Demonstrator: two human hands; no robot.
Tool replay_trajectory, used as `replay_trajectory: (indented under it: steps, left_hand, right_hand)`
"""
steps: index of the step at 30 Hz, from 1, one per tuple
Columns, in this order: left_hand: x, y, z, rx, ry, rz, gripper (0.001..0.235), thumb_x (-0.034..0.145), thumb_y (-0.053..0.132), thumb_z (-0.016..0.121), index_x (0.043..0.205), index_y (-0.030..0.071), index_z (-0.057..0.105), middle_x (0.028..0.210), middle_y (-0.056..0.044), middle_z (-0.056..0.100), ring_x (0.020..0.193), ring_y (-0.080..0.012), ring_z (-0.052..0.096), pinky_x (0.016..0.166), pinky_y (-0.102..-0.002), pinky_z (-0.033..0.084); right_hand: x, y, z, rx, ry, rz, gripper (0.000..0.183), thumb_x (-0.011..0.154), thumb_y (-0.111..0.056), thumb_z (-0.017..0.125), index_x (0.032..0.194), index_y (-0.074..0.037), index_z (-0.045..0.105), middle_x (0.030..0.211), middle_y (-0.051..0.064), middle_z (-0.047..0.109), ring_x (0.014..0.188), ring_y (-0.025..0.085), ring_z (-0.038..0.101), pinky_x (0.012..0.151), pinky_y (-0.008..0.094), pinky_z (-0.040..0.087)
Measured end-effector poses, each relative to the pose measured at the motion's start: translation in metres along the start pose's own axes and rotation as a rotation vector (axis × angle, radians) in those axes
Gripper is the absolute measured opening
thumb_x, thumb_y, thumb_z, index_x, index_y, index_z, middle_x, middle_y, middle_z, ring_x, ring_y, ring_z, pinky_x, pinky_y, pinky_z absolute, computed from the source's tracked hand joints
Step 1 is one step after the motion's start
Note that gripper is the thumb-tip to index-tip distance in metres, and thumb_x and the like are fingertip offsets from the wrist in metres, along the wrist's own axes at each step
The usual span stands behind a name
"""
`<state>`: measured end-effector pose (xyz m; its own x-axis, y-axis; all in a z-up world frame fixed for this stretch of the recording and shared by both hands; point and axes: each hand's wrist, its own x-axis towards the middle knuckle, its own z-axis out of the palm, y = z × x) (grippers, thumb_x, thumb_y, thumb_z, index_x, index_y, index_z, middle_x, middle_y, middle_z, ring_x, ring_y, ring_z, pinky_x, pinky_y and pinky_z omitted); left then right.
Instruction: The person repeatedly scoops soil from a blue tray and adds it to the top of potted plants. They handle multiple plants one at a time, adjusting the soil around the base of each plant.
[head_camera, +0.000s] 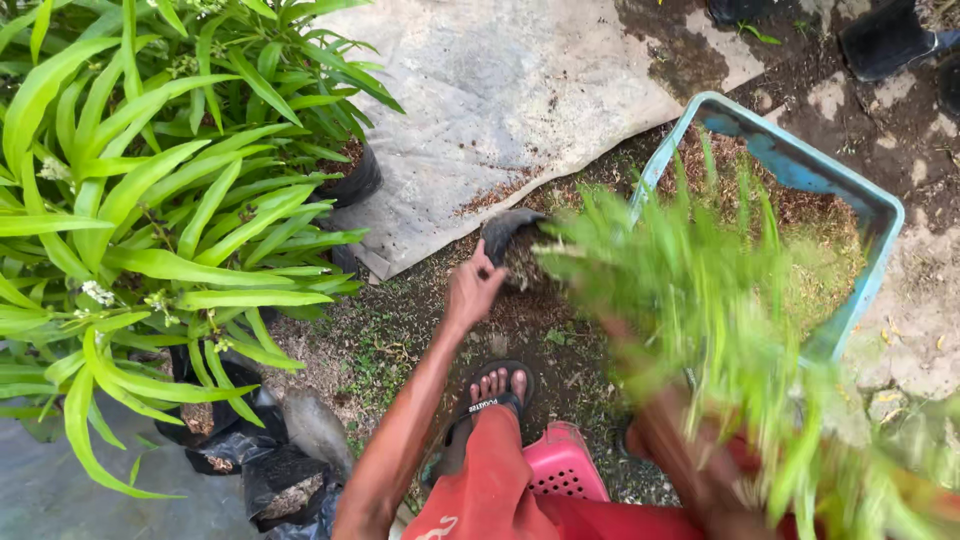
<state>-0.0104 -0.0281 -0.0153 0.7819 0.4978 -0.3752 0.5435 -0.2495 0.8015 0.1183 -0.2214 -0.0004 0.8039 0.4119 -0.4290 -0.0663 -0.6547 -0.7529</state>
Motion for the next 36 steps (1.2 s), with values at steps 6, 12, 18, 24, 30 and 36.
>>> replay_trajectory:
  steps: [6, 12, 18, 24, 30, 36]
  left_hand:
    - [0.040, 0.005, -0.021, 0.029, -0.014, -0.131, 0.042, 0.090, 0.040, 0.072, 0.064, 0.007, 0.066, 0.082, -0.015, 0.065, 0.045, -0.0090, 0.046, 0.047, -0.034, 0.039]
    - [0.027, 0.013, -0.011, -0.059, -0.187, -0.283, 0.034, 0.089, 0.042, 0.067, 0.068, 0.016, 0.075, 0.049, 0.002, 0.048, 0.046, -0.0138, 0.042, 0.047, -0.033, 0.032]
    - [0.023, 0.009, 0.011, -0.168, 0.041, -0.084, 0.034, 0.085, 0.033, 0.071, 0.060, 0.009, 0.074, 0.054, 0.003, 0.058, 0.050, -0.0101, 0.053, 0.049, -0.030, 0.039]
    - [-0.007, 0.010, 0.023, -0.094, 0.015, -0.344, 0.045, 0.094, 0.044, 0.065, 0.067, 0.009, 0.070, 0.052, -0.002, 0.050, 0.046, -0.0175, 0.042, 0.045, -0.037, 0.028]
    - [-0.001, 0.010, 0.028, -0.286, -0.025, -0.299, 0.040, 0.090, 0.041, 0.066, 0.073, 0.007, 0.076, 0.058, -0.001, 0.063, 0.048, -0.0130, 0.053, 0.046, -0.033, 0.039]
    - [0.011, 0.008, 0.021, -0.303, -0.096, -0.518, 0.041, 0.096, 0.048, 0.061, 0.085, 0.012, 0.076, 0.072, 0.002, 0.062, 0.056, -0.0124, 0.054, 0.051, -0.035, 0.045]
  right_hand:
    - [0.029, -0.080, -0.027, 0.034, -0.218, 0.260, 0.107, 0.083, -0.034, 0.085, 0.152, 0.004, 0.012, 0.157, 0.033, 0.028, 0.141, 0.041, 0.043, 0.108, 0.050, 0.045]
    - [0.034, -0.125, -0.021, -0.241, -0.328, 0.220, 0.126, 0.081, -0.032, 0.091, 0.156, 0.006, -0.002, 0.159, 0.038, 0.017, 0.146, 0.044, 0.033, 0.114, 0.054, 0.034]
    - [0.034, -0.107, 0.030, -0.635, -0.209, 0.267, 0.109, 0.084, -0.007, 0.075, 0.166, 0.002, 0.003, 0.164, 0.031, 0.024, 0.134, 0.045, 0.056, 0.116, 0.050, 0.047]
    - [0.054, -0.022, 0.038, -0.351, -0.200, 0.041, 0.060, 0.094, -0.021, 0.061, 0.145, 0.001, 0.038, 0.151, 0.031, 0.036, 0.116, 0.046, 0.063, 0.095, 0.050, 0.053]
    - [0.074, -0.018, -0.021, -0.585, -0.249, -0.070, 0.042, 0.100, -0.034, 0.061, 0.130, -0.005, 0.064, 0.129, 0.032, 0.062, 0.103, 0.045, 0.069, 0.077, 0.047, 0.056]
    - [0.042, -0.083, -0.048, -0.043, -0.425, 0.281, 0.039, 0.090, -0.027, 0.071, 0.119, -0.002, 0.066, 0.109, 0.019, 0.072, 0.084, 0.024, 0.073, 0.065, 0.038, 0.063]
